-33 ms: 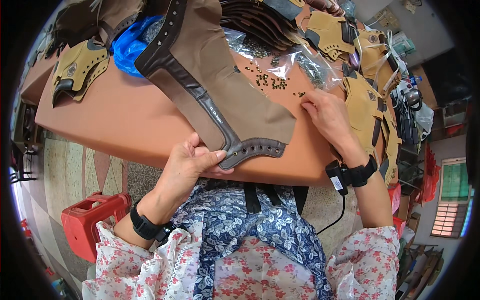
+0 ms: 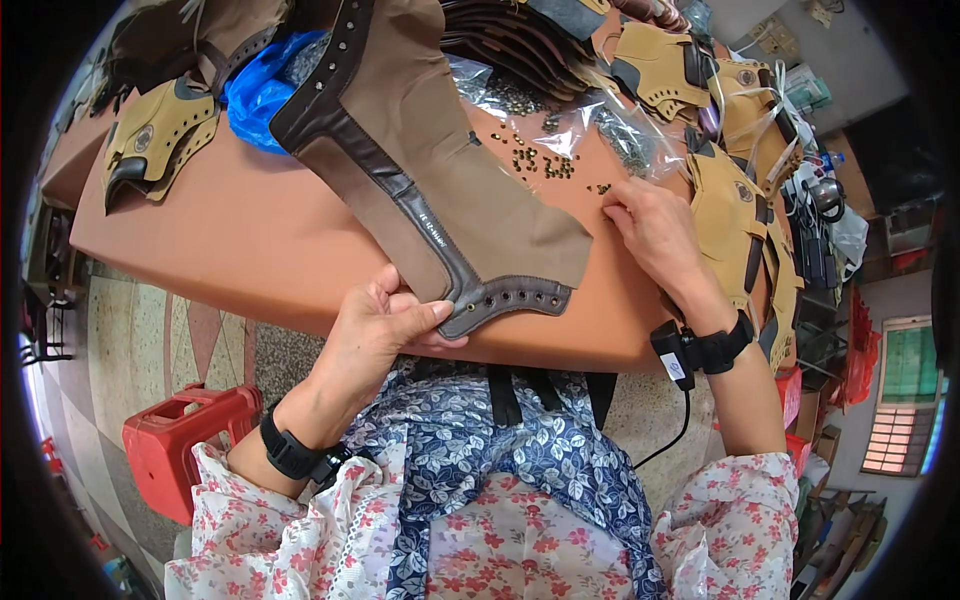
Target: Manually assembling leather boot upper components and attaching metal eyelets or decorative studs.
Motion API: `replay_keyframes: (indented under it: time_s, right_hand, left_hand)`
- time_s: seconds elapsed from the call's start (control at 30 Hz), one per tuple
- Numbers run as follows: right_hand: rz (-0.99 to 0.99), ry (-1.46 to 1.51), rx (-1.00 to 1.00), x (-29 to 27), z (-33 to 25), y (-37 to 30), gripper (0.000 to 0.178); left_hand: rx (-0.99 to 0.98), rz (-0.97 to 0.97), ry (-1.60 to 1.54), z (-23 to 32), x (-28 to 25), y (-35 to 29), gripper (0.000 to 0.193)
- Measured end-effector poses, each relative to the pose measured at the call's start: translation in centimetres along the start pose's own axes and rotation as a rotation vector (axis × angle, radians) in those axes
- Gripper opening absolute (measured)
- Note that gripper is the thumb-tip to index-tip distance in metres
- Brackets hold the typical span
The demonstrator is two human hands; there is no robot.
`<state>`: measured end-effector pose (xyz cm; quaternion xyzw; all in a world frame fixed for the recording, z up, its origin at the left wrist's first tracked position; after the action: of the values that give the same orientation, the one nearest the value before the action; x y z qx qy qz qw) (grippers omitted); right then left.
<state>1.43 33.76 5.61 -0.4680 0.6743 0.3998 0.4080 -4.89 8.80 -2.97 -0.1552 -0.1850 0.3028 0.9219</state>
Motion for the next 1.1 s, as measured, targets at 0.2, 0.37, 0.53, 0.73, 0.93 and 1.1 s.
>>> replay_keyframes:
  time_s: [0.2, 0.37, 0.53, 0.73, 0.93, 1.1]
  right_hand:
    - [0.113, 0.199, 0.064, -0.5, 1.8, -0.6, 0.009]
    - [0.120, 0.298, 0.163, -0.7, 2.8, -2.2, 0.009]
    - [0.152, 0.250, 0.136, -0.6, 1.6, -2.4, 0.011]
    - [0.125, 0.159, 0.089, -0.6, 0.8, -1.8, 0.010]
    - [0.125, 0.103, 0.067, -0.1, 0.9, -1.5, 0.009]
    - [0.166, 0.221, 0.090, -0.1, 1.2, -2.0, 0.007]
  left_hand:
    - [-0.004, -0.002, -0.007, -0.1, -0.1, 0.0, 0.034]
    - [-0.003, -0.008, 0.015, -0.3, -0.1, 0.0, 0.035]
    - [0.007, -0.004, 0.013, 0.1, 0.1, -0.1, 0.035]
    - [0.009, -0.003, 0.014, 0.0, -0.1, 0.0, 0.033]
    - [0.012, -0.001, 0.007, 0.0, 0.0, 0.0, 0.032]
    - [0.001, 0.003, 0.011, 0.1, 0.0, -0.1, 0.032]
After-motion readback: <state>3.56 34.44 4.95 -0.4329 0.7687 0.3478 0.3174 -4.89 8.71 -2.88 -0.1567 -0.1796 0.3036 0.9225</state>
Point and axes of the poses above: each hand's wrist, its own y-axis towards the middle knuckle, its own x-axis out of the palm, z = x × y, the point moved 9 cm from there along y, towards the middle knuckle, and after that the axes turned 13 degrees about y, right-handed, at the moved point
